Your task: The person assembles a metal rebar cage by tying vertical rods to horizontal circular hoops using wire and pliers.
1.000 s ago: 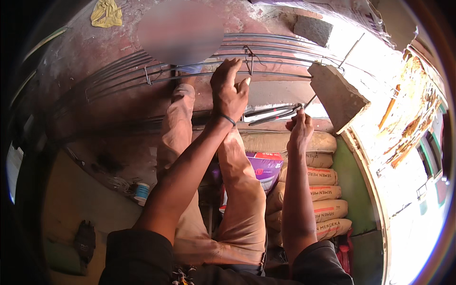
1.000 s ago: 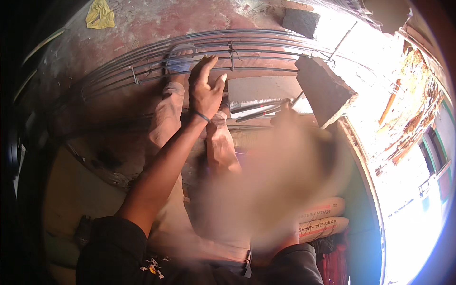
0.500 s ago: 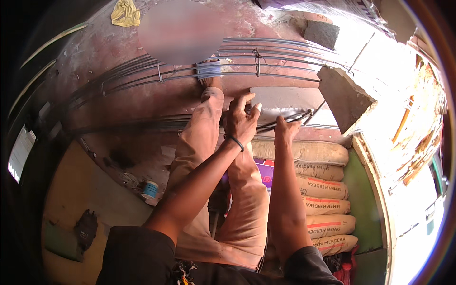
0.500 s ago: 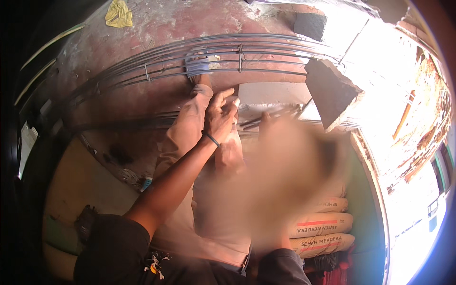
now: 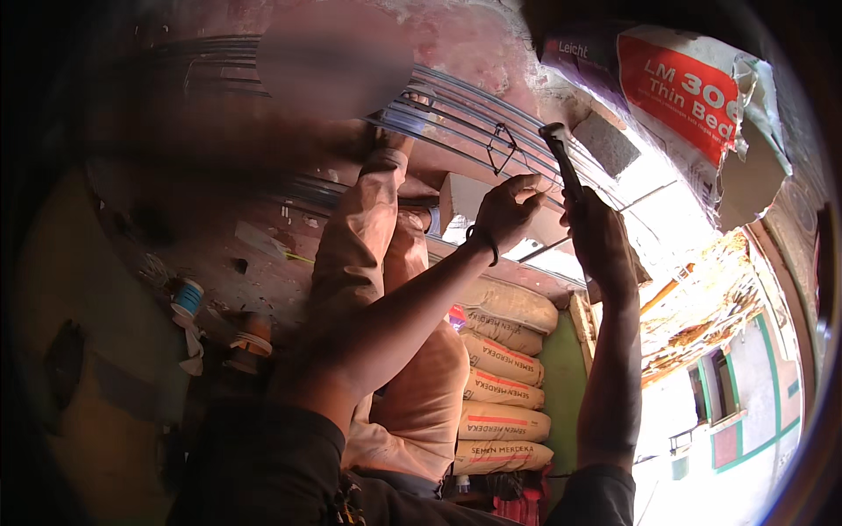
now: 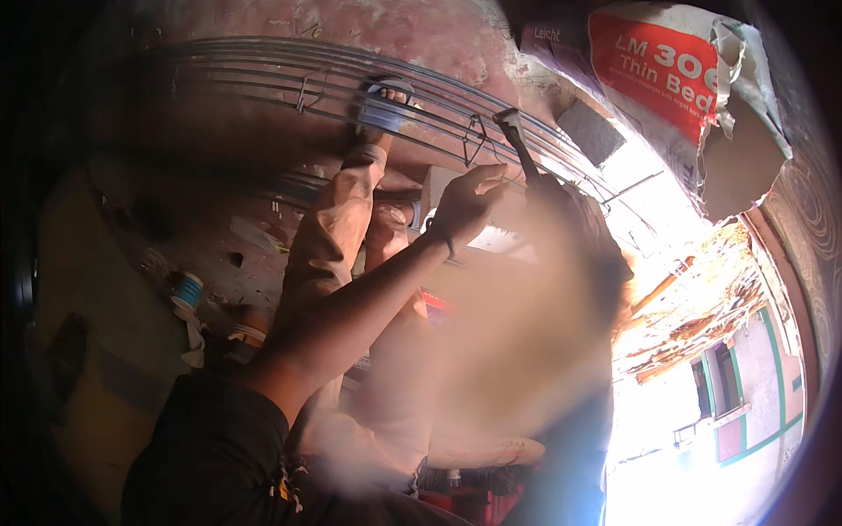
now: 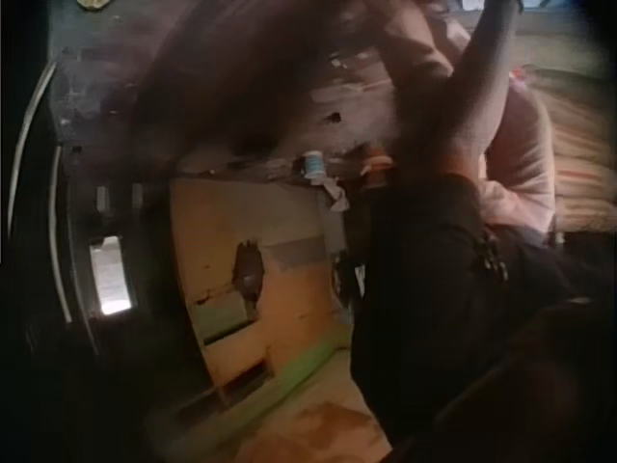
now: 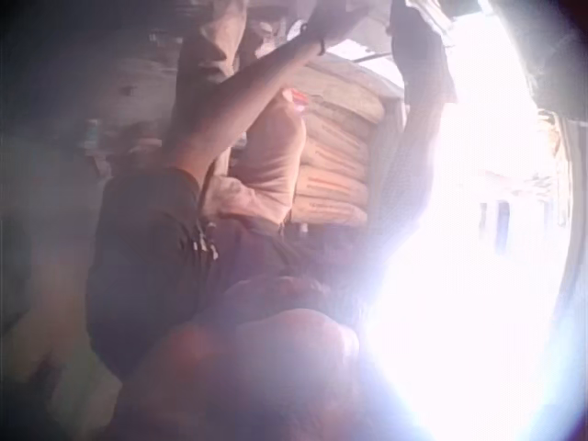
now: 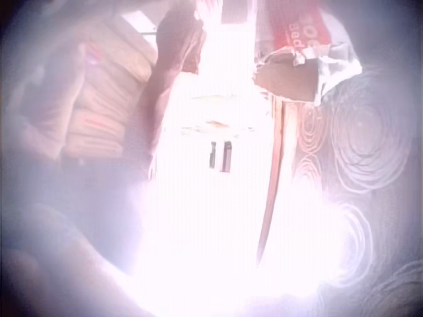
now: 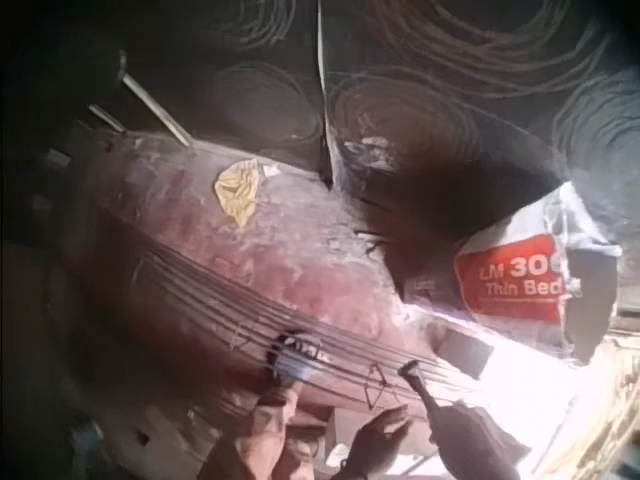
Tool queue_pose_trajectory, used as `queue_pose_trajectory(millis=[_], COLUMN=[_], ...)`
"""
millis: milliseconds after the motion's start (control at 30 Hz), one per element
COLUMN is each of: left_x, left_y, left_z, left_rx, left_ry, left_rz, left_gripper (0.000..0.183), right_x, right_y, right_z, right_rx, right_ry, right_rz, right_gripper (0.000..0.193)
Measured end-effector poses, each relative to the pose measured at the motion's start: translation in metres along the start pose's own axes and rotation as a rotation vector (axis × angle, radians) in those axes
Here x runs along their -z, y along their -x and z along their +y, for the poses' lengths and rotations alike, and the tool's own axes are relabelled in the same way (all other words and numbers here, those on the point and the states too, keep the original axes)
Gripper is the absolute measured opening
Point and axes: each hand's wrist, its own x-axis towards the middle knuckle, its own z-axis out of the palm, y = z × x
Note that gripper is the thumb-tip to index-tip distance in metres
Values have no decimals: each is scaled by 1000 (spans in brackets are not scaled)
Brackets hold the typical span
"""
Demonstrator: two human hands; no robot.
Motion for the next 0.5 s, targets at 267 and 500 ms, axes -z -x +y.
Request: queue_pose_trajectory(millis=[267,500], left_x=[-2,-9], left_y=[3,-4], left_z=[25,24], left_rx=[-57,67], left_ry=[-160,7], left_rz=[-111,-155], left_gripper=[52,56], right_x=[15,14], right_y=[-93,-102], right_z=[31,45], right_rx=[175,569], right_ry=[897,1212], right_rz=[-217,-89], right_gripper=[57,70])
